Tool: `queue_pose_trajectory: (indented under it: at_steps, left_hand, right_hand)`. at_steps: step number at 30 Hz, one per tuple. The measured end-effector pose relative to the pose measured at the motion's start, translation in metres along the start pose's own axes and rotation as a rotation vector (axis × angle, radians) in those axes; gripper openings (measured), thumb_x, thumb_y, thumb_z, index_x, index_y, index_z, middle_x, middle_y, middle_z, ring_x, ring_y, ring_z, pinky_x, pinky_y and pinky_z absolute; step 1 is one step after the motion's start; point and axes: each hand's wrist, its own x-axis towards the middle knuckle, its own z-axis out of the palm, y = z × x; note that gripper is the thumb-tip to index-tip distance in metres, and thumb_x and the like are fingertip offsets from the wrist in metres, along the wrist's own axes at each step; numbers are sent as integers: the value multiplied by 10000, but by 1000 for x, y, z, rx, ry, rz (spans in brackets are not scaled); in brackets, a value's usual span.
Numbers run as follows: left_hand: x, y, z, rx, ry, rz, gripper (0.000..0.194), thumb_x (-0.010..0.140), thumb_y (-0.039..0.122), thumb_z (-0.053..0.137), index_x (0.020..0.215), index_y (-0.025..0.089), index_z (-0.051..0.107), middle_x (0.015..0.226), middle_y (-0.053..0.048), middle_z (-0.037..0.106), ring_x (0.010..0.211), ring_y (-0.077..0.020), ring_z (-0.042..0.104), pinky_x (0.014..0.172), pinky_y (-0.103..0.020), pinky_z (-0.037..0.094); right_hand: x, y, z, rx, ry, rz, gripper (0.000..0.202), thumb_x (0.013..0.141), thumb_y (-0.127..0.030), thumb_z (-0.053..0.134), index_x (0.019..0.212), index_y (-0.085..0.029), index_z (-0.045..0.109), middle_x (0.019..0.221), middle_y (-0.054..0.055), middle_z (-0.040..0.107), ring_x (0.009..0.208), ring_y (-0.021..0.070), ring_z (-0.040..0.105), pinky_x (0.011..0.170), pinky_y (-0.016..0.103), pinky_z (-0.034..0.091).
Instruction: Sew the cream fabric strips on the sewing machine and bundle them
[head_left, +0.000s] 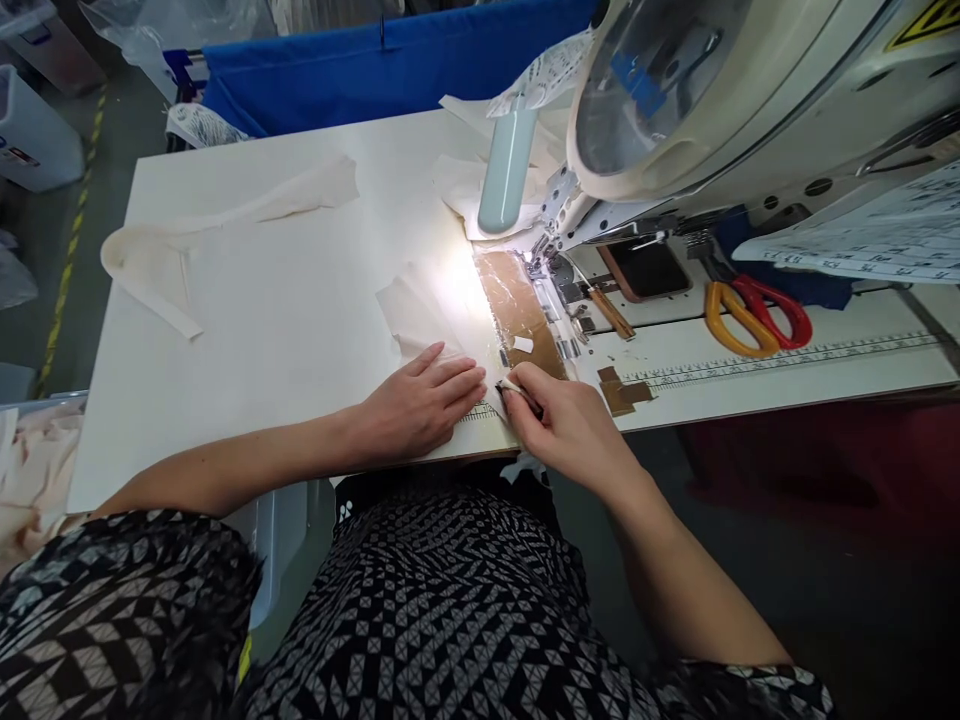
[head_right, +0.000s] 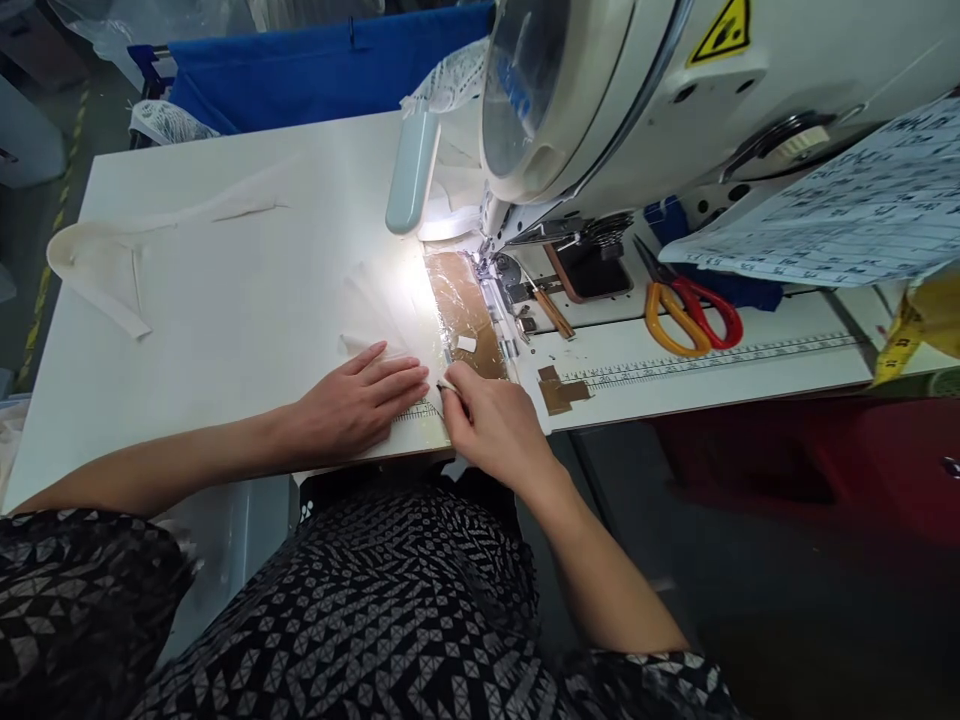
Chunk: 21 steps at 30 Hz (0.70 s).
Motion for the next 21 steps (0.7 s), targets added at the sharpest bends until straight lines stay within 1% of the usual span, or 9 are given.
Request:
queue_pose_trajectory:
  at_steps: [2, 6, 12, 17, 21]
  left_hand:
    - [-1, 1, 0, 4, 1, -13, 427, 926, 148, 498, 1346, 82, 535, 1402, -156, 553, 1346, -275, 465, 1159, -502, 338]
    - [-1, 1, 2, 32, -6, -19, 417, 941, 165, 471, 1348, 103, 537, 1398, -146, 560, 1346, -272, 463, 1145, -505, 352]
    - [-2, 3, 6, 82, 18, -6, 443, 927, 219, 515, 1354, 104, 529, 1399, -159, 555, 1331, -298, 473, 1127, -525, 357]
    - [-2, 4, 6, 97, 5, -9, 431, 926, 234, 524, 1344, 128, 536, 1407, -154, 549, 1332, -292, 468, 1108, -510, 368]
    - [0, 6, 4, 99, 3, -4, 418, 926, 227, 517, 1326, 108, 548, 1400, -164, 551, 1318, -311, 479, 1057, -489, 410]
  right_hand:
    - [0, 0, 0, 10, 18, 11, 219, 893, -310, 412, 698, -250, 333, 512, -27, 448, 470, 146, 402, 526, 288, 223]
    - [3, -2, 2, -28, 4, -2, 205, 896, -299, 413, 704, -248, 361, 505, -24, 451, 479, 151, 396, 525, 289, 208]
    - [3, -2, 2, -160, -51, -46, 166, 874, -272, 406, 712, -237, 409, 547, 10, 524, 500, 161, 440, 525, 294, 193]
    - [-14, 1, -5, -212, -116, -79, 141, 856, -241, 398, 724, -235, 445, 543, 8, 548, 483, 160, 461, 513, 292, 191]
    - [-31, 9, -13, -171, -136, -57, 145, 852, -243, 403, 707, -242, 407, 498, -20, 487, 451, 150, 426, 498, 292, 188]
